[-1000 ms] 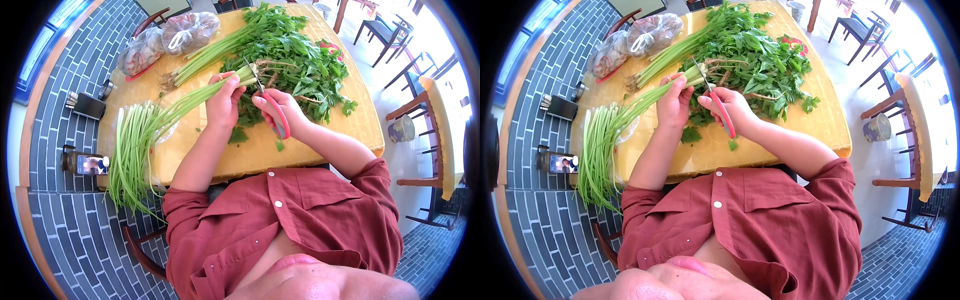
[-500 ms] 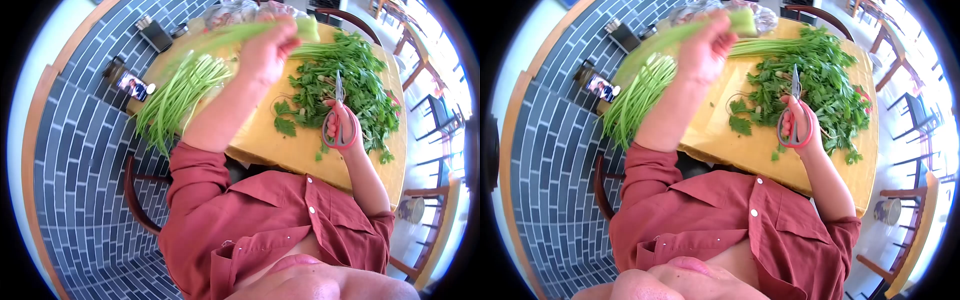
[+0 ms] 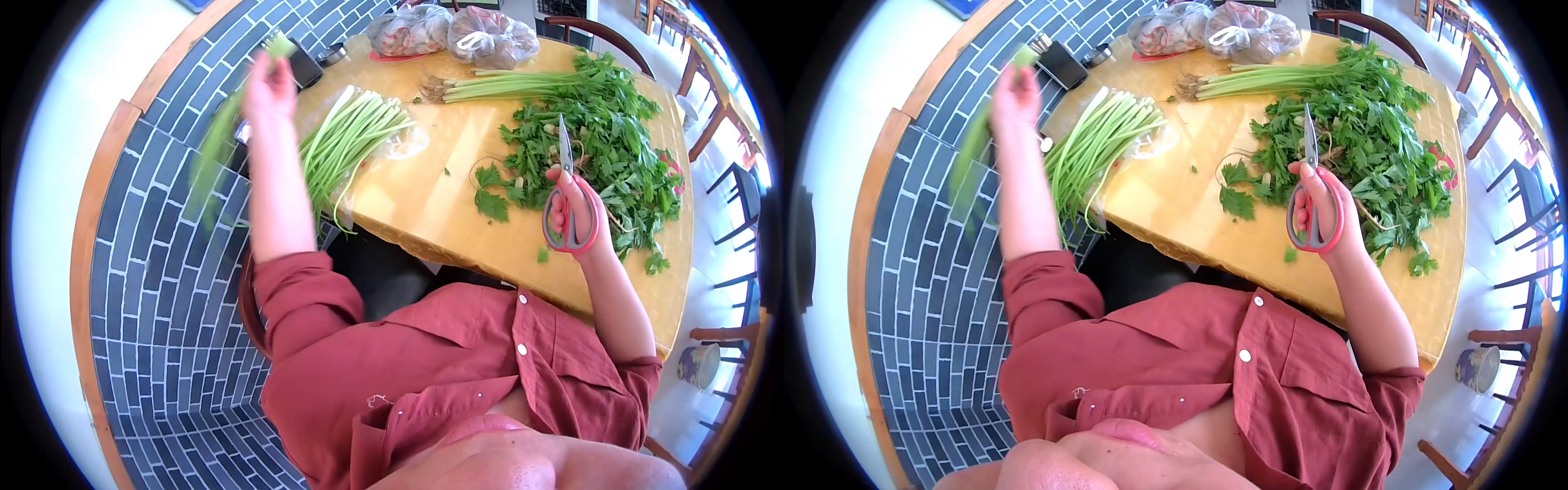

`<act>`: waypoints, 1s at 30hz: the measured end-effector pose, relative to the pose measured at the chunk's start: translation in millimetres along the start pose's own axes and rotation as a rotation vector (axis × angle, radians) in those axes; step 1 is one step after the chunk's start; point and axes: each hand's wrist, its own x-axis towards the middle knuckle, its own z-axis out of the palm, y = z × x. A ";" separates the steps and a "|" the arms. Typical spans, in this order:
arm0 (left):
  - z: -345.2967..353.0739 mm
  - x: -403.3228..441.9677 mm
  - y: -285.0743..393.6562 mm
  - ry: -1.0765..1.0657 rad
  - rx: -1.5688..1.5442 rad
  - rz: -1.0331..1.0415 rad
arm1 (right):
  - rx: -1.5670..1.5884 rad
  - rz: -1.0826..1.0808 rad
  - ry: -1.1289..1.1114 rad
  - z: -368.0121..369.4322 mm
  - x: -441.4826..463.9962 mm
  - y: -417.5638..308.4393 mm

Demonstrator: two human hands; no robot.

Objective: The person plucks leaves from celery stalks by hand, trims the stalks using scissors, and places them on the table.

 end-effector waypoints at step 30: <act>-25.8 -64.6 -92.0 0.281 -0.380 -0.539 | 0.065 0.008 -0.010 -3.3 3.8 4.2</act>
